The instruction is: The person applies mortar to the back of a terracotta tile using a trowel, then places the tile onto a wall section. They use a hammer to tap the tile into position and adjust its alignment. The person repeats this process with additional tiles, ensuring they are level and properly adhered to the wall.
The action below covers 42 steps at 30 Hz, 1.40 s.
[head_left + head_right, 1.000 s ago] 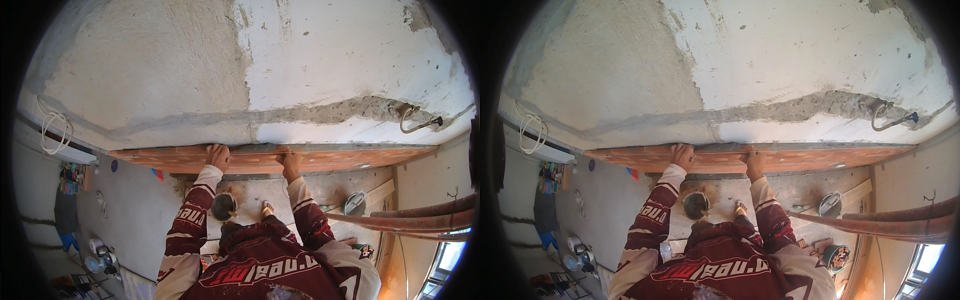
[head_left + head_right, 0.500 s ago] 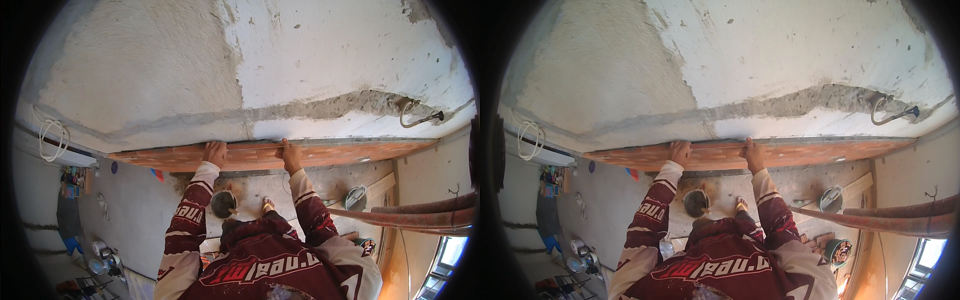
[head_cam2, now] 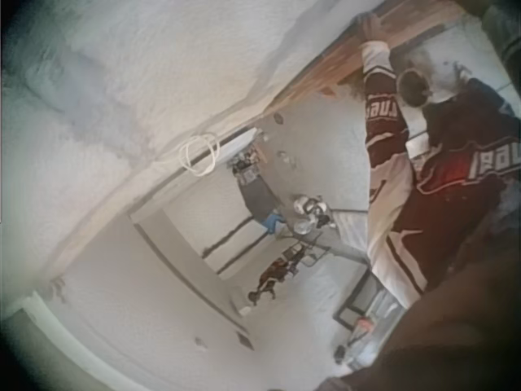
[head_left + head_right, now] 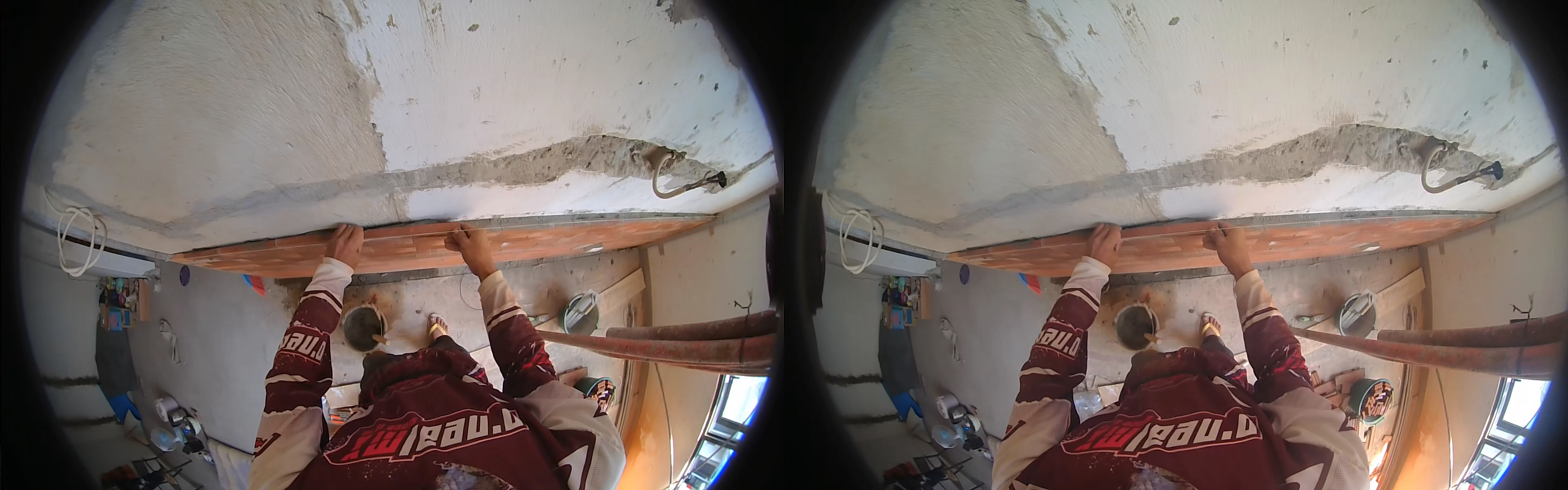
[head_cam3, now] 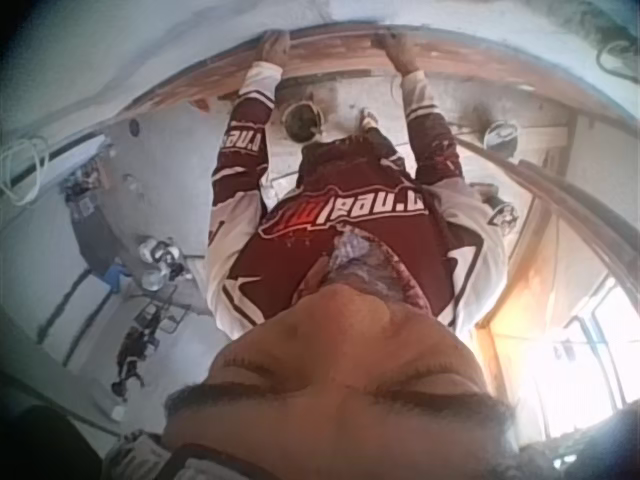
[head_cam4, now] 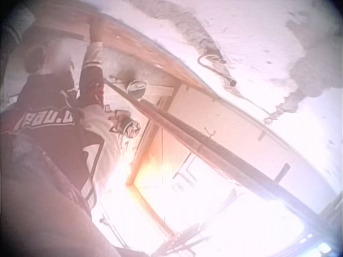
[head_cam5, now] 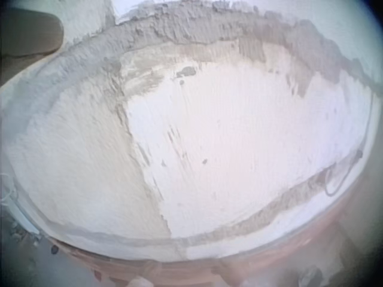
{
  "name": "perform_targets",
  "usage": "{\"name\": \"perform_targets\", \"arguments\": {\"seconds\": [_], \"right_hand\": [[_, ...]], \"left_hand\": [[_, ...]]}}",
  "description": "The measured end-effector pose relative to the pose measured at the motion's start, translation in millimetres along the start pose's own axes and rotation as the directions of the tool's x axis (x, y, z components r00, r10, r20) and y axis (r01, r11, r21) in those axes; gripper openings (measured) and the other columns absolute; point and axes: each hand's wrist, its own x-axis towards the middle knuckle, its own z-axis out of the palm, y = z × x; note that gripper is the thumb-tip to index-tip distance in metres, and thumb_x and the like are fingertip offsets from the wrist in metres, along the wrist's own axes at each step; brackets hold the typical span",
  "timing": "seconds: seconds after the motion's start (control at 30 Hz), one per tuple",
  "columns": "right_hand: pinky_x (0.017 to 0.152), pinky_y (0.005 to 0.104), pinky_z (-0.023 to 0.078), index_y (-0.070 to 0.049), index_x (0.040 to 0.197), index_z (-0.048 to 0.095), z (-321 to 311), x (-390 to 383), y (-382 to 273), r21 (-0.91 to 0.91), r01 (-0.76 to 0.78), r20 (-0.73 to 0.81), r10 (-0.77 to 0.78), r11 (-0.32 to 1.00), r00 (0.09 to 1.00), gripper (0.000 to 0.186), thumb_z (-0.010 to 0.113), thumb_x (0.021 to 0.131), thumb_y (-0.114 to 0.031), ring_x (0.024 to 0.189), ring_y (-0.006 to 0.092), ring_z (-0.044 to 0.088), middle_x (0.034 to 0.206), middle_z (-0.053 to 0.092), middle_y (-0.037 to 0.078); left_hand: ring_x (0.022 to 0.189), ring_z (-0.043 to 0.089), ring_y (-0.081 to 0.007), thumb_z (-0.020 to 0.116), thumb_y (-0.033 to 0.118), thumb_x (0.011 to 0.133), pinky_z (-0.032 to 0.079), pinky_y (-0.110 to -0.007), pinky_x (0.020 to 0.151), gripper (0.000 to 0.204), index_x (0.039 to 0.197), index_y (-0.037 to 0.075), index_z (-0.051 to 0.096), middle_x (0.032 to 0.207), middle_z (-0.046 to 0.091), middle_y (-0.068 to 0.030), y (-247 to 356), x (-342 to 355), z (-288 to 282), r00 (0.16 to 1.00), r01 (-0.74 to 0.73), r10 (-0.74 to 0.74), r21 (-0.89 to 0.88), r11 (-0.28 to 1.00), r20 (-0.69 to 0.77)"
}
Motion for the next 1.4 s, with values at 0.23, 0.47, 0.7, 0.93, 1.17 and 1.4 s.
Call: {"name": "perform_targets", "arguments": {"seconds": [0.23,0.47,0.7,0.93,1.17,1.4], "right_hand": [[0.054,0.0313,0.046,0.007,0.084,0.061,-14,8,14,-0.341,0.167,0.002,-0.177,0.925,0.984,0.026,0.052,0.090,-0.017,0.059,0.0191,0.060,0.065,0.062,0.014],[0.054,0.0351,0.045,0.006,0.078,0.062,-11,6,11,-0.498,0.260,-0.003,-0.301,0.827,0.954,0.032,0.052,0.090,-0.022,0.054,0.0256,0.059,0.059,0.058,0.016],[0.055,0.0379,0.044,0.003,0.081,0.065,-10,4,10,-0.554,0.256,-0.010,-0.314,0.792,0.949,0.029,0.049,0.090,-0.020,0.057,0.0298,0.059,0.062,0.059,0.017],[0.059,0.0418,0.044,0.001,0.088,0.066,-10,0,7,-0.654,0.281,0.037,-0.342,0.702,0.939,0.023,0.054,0.089,-0.019,0.061,0.0360,0.056,0.066,0.059,0.019],[0.067,0.0406,0.043,0.004,0.090,0.064,-2,-11,12,-0.621,0.331,-0.054,-0.460,0.711,0.886,0.020,0.057,0.090,-0.015,0.076,0.0354,0.054,0.083,0.060,0.021],[0.067,0.0421,0.042,0.001,0.090,0.064,4,-9,22,-0.652,0.330,-0.113,-0.517,0.683,0.849,0.016,0.058,0.088,-0.014,0.074,0.0365,0.053,0.079,0.059,0.020]], "left_hand": [[0.083,0.055,-0.0339,0.058,-0.001,0.074,0.046,-0.042,0.071,0.010,0.080,0.001,0.050,0.080,0.056,-0.0143,-2,4,-3,0.999,-0.031,0.031,0.020,0.999,0.013],[0.086,0.056,-0.0326,0.055,-0.006,0.073,0.048,-0.040,0.076,0.010,0.080,0.001,0.052,0.082,0.058,-0.0147,-3,5,-5,0.997,-0.013,0.010,0.051,0.999,0.071],[0.087,0.056,-0.0332,0.055,-0.006,0.073,0.048,-0.040,0.075,0.010,0.080,0.001,0.052,0.082,0.058,-0.0151,-1,7,-5,0.998,0.001,-0.003,0.024,1.000,0.057],[0.080,0.055,-0.0351,0.062,0.000,0.072,0.046,-0.044,0.068,0.015,0.081,0.002,0.050,0.078,0.057,-0.0142,-10,6,2,0.999,0.001,0.000,-0.018,1.000,0.034],[0.087,0.056,-0.0344,0.066,0.004,0.073,0.047,-0.043,0.072,0.018,0.087,0.004,0.054,0.086,0.059,-0.0131,-4,5,-3,0.999,0.031,-0.029,-0.065,0.997,0.027],[0.091,0.057,-0.0331,0.061,-0.001,0.072,0.049,-0.041,0.077,0.024,0.096,0.003,0.060,0.095,0.062,-0.0144,-10,1,-4,0.998,-0.040,0.043,-0.051,0.998,0.045]]}}
